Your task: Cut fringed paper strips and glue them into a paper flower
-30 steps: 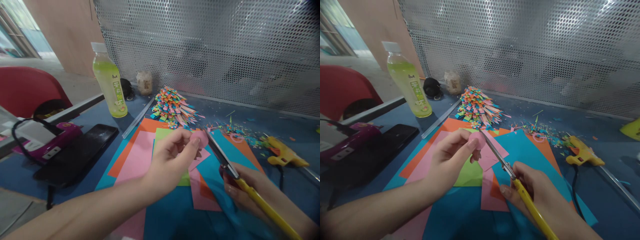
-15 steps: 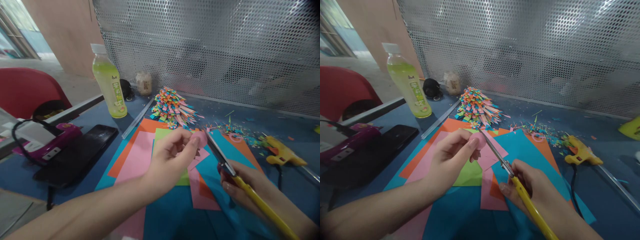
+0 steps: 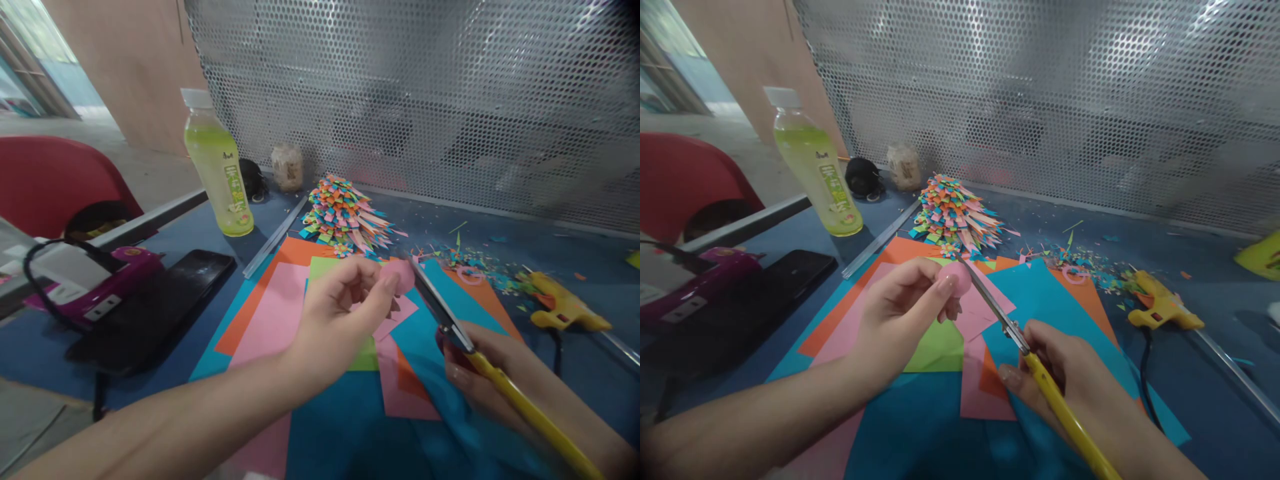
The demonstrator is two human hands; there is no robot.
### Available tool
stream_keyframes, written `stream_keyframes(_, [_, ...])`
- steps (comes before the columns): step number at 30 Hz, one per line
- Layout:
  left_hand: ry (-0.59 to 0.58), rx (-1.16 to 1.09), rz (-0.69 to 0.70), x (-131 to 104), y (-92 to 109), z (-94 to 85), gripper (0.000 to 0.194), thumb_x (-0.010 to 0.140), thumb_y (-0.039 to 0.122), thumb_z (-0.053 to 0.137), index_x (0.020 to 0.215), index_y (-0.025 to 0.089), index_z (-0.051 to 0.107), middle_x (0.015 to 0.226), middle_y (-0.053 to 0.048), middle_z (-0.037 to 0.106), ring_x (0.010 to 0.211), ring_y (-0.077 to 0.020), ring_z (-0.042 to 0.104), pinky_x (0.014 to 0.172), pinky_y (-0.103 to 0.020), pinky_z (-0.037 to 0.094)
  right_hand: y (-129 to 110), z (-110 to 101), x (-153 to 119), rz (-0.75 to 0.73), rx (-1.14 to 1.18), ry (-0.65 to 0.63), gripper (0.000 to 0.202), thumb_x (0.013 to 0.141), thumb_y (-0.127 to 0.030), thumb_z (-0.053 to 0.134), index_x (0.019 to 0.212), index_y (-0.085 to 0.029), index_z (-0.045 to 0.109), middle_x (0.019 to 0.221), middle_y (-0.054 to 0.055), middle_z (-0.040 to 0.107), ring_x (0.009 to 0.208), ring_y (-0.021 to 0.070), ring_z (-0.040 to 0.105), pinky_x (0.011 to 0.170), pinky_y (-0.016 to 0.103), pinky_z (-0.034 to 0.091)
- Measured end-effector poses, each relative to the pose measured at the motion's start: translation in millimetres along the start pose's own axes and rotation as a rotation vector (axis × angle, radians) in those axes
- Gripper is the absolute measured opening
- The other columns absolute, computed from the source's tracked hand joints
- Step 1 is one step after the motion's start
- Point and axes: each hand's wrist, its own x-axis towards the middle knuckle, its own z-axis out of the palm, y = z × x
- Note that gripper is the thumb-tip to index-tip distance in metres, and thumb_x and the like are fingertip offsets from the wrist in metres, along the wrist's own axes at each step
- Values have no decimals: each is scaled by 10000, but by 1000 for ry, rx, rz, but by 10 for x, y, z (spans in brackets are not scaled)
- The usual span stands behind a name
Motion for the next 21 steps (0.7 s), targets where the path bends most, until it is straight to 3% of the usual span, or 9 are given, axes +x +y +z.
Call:
stream_keyframes(13, [17, -24, 37, 15, 0, -15, 159, 820, 218, 561, 670, 171, 537, 601, 38, 568, 517, -45, 527, 488, -145, 435, 7, -18, 7, 0, -32, -26, 411, 752, -606, 500, 752, -209, 394, 558, -71, 301, 475, 83, 257, 436, 228, 195])
stream_keyframes(21, [12, 33, 29, 12, 5, -1, 162, 804, 182, 563, 649, 173, 518, 549, 48, 533, 496, -46, 514, 485, -145, 430, 56, -17, 25, -1, -2, 2, 381, 747, -555, 536, 752, -196, 409, 569, -69, 324, 480, 74, 287, 440, 215, 227])
